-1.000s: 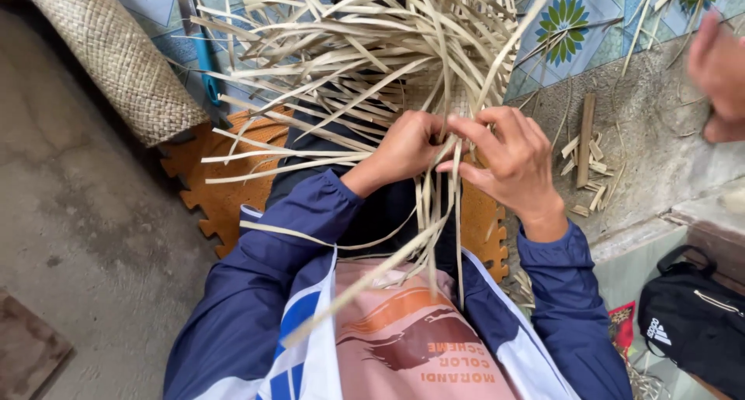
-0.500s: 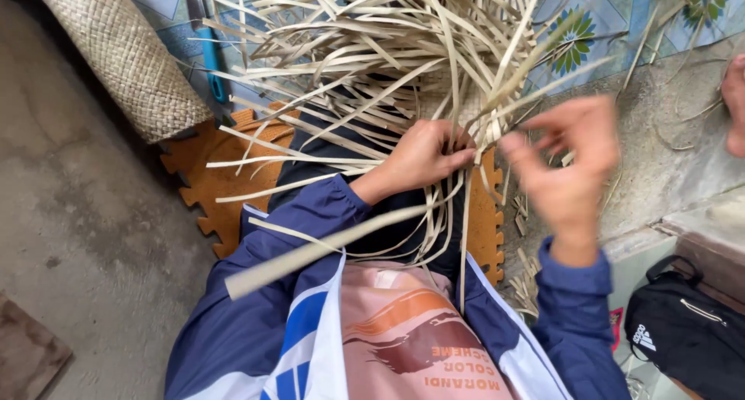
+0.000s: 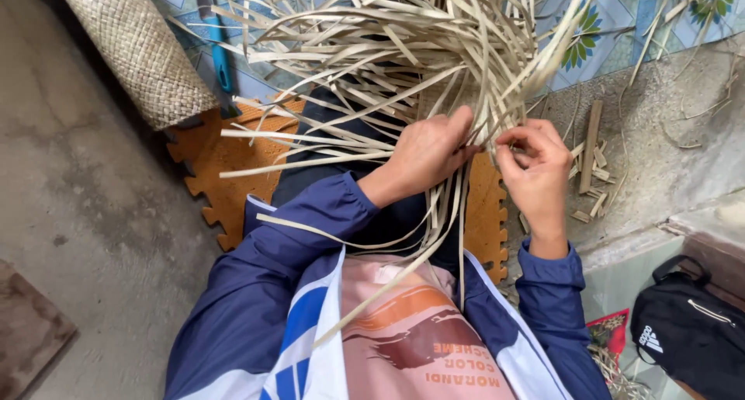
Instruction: Weaving thin bamboo strips together to create a basket or mat.
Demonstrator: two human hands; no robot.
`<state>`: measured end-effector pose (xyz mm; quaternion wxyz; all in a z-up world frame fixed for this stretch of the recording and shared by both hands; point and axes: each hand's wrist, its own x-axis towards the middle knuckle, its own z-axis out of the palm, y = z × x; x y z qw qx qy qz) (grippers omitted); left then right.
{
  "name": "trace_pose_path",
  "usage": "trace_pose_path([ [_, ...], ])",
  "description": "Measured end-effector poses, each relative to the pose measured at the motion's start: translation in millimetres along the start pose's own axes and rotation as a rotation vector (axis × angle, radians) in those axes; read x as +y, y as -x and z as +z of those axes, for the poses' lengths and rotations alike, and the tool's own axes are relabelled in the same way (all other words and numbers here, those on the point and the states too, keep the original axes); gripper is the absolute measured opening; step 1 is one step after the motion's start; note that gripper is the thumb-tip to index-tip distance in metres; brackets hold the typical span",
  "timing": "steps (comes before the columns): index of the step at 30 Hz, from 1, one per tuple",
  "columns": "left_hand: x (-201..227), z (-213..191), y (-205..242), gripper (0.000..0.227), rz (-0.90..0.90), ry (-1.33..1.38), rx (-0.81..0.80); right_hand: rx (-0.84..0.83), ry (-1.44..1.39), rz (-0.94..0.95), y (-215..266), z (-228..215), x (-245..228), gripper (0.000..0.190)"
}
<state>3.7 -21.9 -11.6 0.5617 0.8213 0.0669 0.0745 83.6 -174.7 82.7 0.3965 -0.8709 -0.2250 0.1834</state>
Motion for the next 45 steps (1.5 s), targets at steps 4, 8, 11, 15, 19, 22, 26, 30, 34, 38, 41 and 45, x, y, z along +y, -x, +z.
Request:
trace_pose_path([
  [4, -1, 3, 2, 0.027, 0.253, -0.211, 0.155, -0.027, 0.349, -0.130, 3, 6, -37, 0.011],
  [8, -10, 15, 0, 0.021, 0.308, -0.327, 0.269, -0.146, 0.711, -0.102, 0, 12, -63, 0.016],
  [11, -14, 17, 1, 0.019, 0.306, -0.308, 0.254, -0.202, 0.769, -0.089, -2, 8, -47, 0.012],
  [15, -16, 20, 2, 0.023, 0.271, -0.290, 0.238, -0.249, 0.767, -0.019, -5, 1, -51, 0.012],
  [19, -7, 7, 2, 0.027, 0.154, -0.194, 0.114, -0.302, 0.540, 0.029, -8, -9, -33, 0.014],
  [22, -6, 3, -1, 0.029, 0.043, -0.096, -0.020, -0.307, 0.425, 0.081, -10, -11, -33, 0.012],
  [26, -6, 5, -5, 0.037, -0.076, -0.033, -0.160, -0.269, 0.322, 0.076, -15, -6, -49, 0.012],
  [30, 4, 6, -14, 0.028, -0.099, -0.014, -0.157, -0.240, 0.308, 0.041, -19, -7, -40, 0.012],
  [34, 8, -14, -17, 0.034, -0.146, 0.213, -0.146, -0.246, 0.239, 0.060, -24, -11, -39, 0.010],
  [38, 0, -23, -21, 0.036, -0.117, 0.421, -0.182, -0.256, 0.214, 0.027, -30, -14, -48, 0.011],
  [41, 1, -27, -24, 0.036, -0.154, 0.495, -0.203, -0.271, 0.214, 0.054, -32, -16, -44, 0.012],
  [45, 3, -40, -24, 0.029, -0.133, 0.539, -0.229, -0.272, 0.226, 0.041, -35, -16, -58, 0.012],
])
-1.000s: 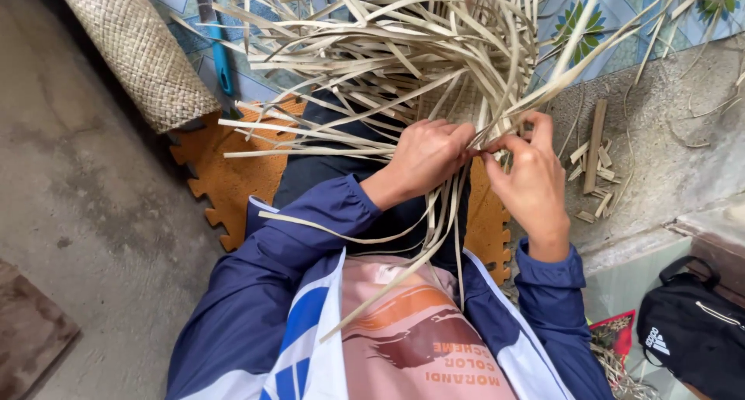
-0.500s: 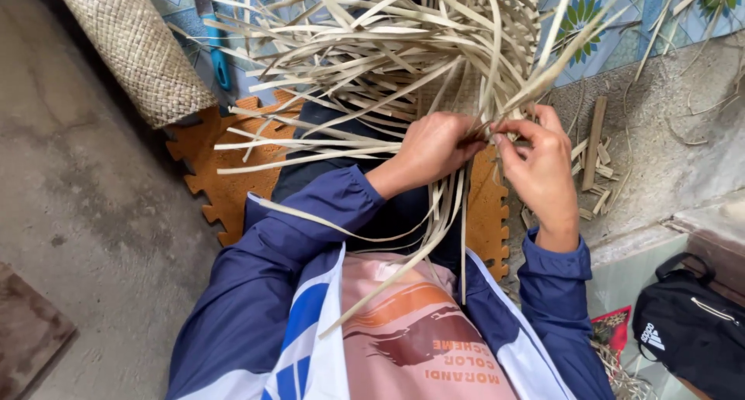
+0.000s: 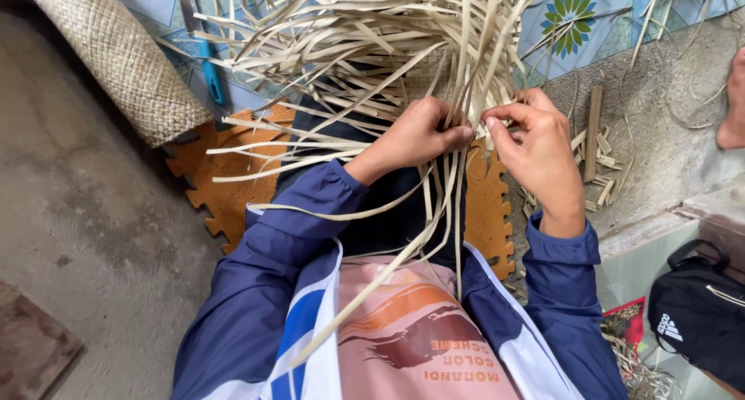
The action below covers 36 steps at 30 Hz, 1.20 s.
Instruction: Weaving thin bamboo strips together to create a basket or mat.
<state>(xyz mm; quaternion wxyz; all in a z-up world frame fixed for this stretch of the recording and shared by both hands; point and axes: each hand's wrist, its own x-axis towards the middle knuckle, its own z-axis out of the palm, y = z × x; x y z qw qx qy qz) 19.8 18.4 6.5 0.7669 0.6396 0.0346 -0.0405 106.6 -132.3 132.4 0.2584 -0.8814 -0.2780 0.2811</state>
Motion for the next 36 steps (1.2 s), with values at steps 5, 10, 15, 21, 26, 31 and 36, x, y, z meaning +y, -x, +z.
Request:
trace_pose_path([
  [5, 18, -24, 10, 0.016, 0.017, -0.201, -0.042, 0.005, 0.077, -0.027, 2, 5, 0, 0.012],
  [10, 20, -40, 20, 0.005, 0.035, -0.251, -0.056, 0.024, 0.029, -0.077, 5, 15, 4, 0.010],
  [15, 15, -36, 27, 0.026, 0.049, -0.283, -0.163, 0.048, -0.009, -0.135, 7, 23, 21, 0.013],
  [21, 11, -28, 39, 0.060, 0.046, -0.394, -0.309, 0.076, -0.047, -0.168, 12, 24, 26, 0.013],
  [26, 31, -29, 50, 0.042, 0.008, -0.221, -0.164, 0.137, 0.112, -0.554, 13, 33, 44, 0.007],
  [31, 19, -22, 47, 0.036, -0.024, -0.227, -0.037, 0.299, 0.457, -0.782, 10, 51, 96, 0.016],
  [36, 14, -18, 46, 0.027, -0.022, -0.238, 0.019, 0.429, 0.556, -0.828, 8, 61, 102, 0.017],
])
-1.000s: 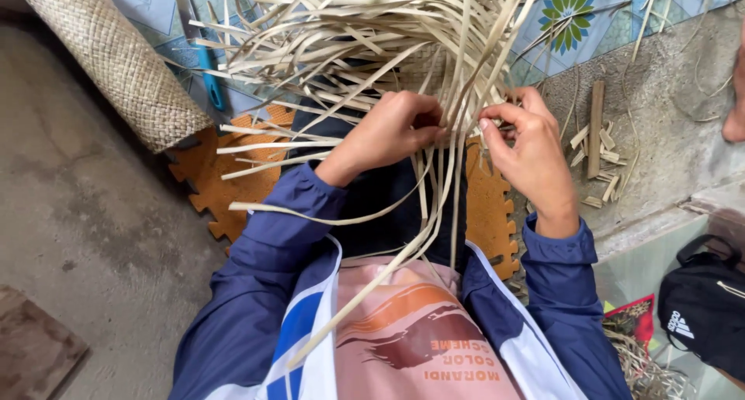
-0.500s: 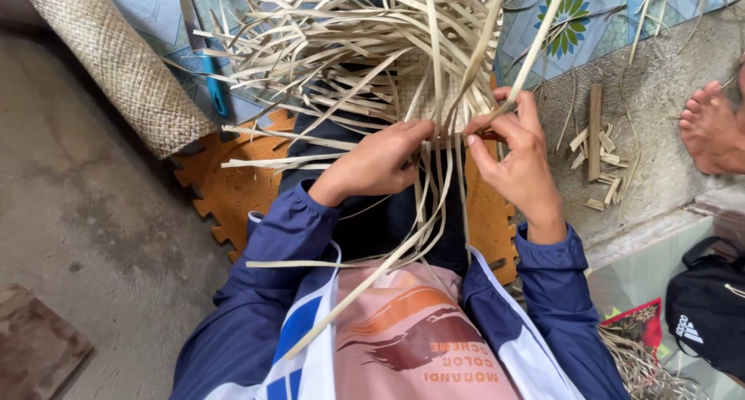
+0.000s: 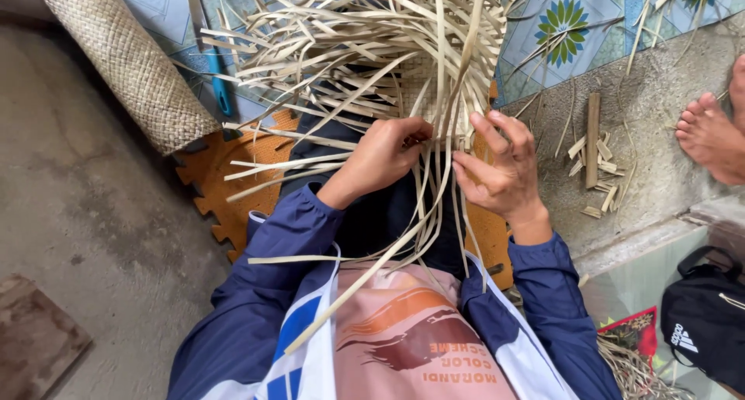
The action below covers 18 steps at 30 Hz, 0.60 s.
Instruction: Weaving thin bamboo strips together to create a basket or mat.
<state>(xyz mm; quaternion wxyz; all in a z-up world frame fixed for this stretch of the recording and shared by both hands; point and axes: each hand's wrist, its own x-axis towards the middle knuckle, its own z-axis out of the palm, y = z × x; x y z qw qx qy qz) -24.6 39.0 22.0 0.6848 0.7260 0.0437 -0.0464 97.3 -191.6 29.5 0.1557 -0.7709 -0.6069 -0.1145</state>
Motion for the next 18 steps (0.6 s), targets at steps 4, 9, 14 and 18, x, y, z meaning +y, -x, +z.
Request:
trace_pose_path([
  [4, -5, 0, -2, 0.022, 0.025, 0.031, 0.039, 0.064, 0.047, -0.004, 1, 5, -3, 0.009],
  [9, -12, 1, -5, 0.016, 0.021, 0.067, 0.061, 0.108, 0.122, 0.013, 12, 17, -4, 0.022],
  [14, -19, 4, -8, 0.011, 0.052, 0.094, 0.046, 0.064, 0.134, 0.012, -12, 17, -7, 0.022],
  [18, -18, 9, -9, 0.009, 0.054, 0.104, 0.064, 0.087, -0.045, 0.246, -61, -2, -21, 0.058],
])
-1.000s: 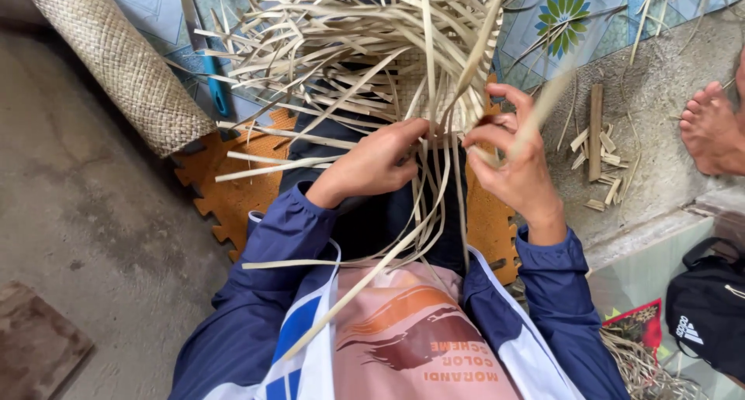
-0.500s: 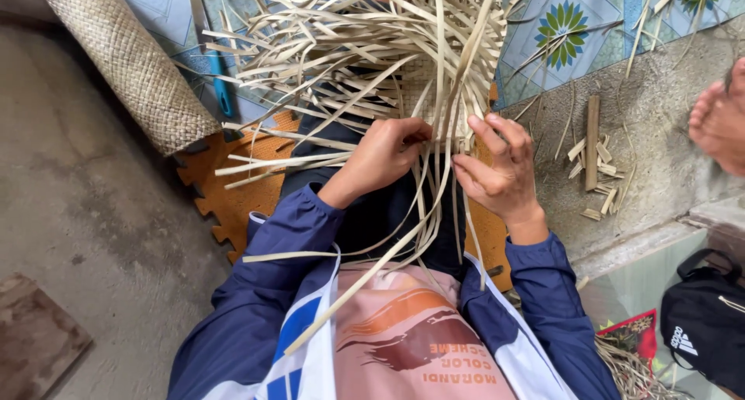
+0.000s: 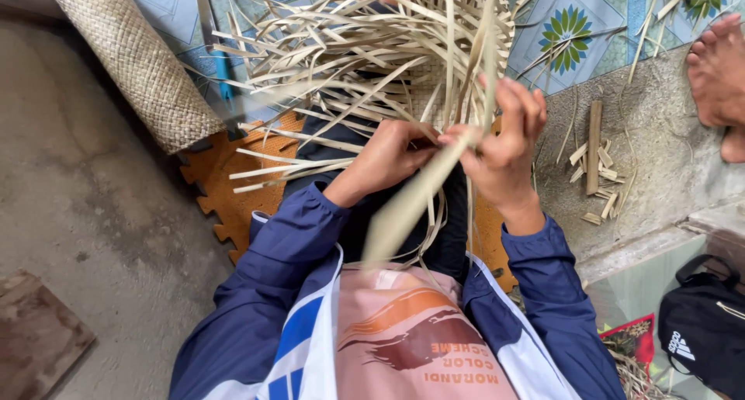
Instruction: Weaving thin bamboo strips together to create a basket or mat.
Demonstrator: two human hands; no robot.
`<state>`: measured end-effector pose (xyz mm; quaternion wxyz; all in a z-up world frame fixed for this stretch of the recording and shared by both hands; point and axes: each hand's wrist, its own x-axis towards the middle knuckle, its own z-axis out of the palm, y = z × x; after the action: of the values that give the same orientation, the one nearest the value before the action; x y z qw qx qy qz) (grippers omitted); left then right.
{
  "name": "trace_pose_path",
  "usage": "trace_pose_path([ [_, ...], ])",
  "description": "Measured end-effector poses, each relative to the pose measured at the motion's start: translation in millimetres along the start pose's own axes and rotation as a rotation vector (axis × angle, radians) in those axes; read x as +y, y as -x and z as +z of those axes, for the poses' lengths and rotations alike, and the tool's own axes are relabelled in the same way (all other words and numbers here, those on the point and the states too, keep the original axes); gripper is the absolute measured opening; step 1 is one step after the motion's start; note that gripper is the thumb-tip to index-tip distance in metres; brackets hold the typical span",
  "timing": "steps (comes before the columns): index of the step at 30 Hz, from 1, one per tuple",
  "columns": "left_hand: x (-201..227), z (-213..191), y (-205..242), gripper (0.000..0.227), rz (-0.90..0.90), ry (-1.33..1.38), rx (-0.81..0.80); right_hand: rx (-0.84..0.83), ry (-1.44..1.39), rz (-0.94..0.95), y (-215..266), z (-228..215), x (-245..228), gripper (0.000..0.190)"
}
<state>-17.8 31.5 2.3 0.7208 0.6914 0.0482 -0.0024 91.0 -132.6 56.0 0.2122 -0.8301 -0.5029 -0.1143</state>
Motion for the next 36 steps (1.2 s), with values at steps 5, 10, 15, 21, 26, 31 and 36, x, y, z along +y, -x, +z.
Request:
trace_pose_path([
  [5, -15, 3, -3, 0.011, -0.002, 0.009, 0.046, -0.195, -0.160, 0.052, -17, -16, -4, 0.023],
  [10, -24, 12, -5, 0.019, -0.047, 0.020, 0.075, -0.267, -0.178, 0.063, 10, -16, 8, 0.016],
  [15, -15, 20, -10, 0.023, -0.132, -0.003, 0.047, -0.315, -0.132, 0.084, 16, -18, 12, 0.017],
  [21, -19, 22, -12, 0.012, 0.039, 0.116, 0.085, -0.235, -0.127, 0.156, -3, -24, 5, 0.022],
  [26, -31, 24, -12, 0.022, 0.038, 0.099, 0.061, -0.141, -0.152, 0.226, -9, -17, 1, 0.034],
  [31, -14, 19, -14, 0.010, 0.074, 0.132, 0.084, -0.212, -0.148, 0.235, 0, -22, 10, 0.029],
  [36, -11, 19, -12, 0.003, 0.062, 0.177, 0.086, -0.390, 0.062, 0.210, -9, -37, 6, 0.038],
])
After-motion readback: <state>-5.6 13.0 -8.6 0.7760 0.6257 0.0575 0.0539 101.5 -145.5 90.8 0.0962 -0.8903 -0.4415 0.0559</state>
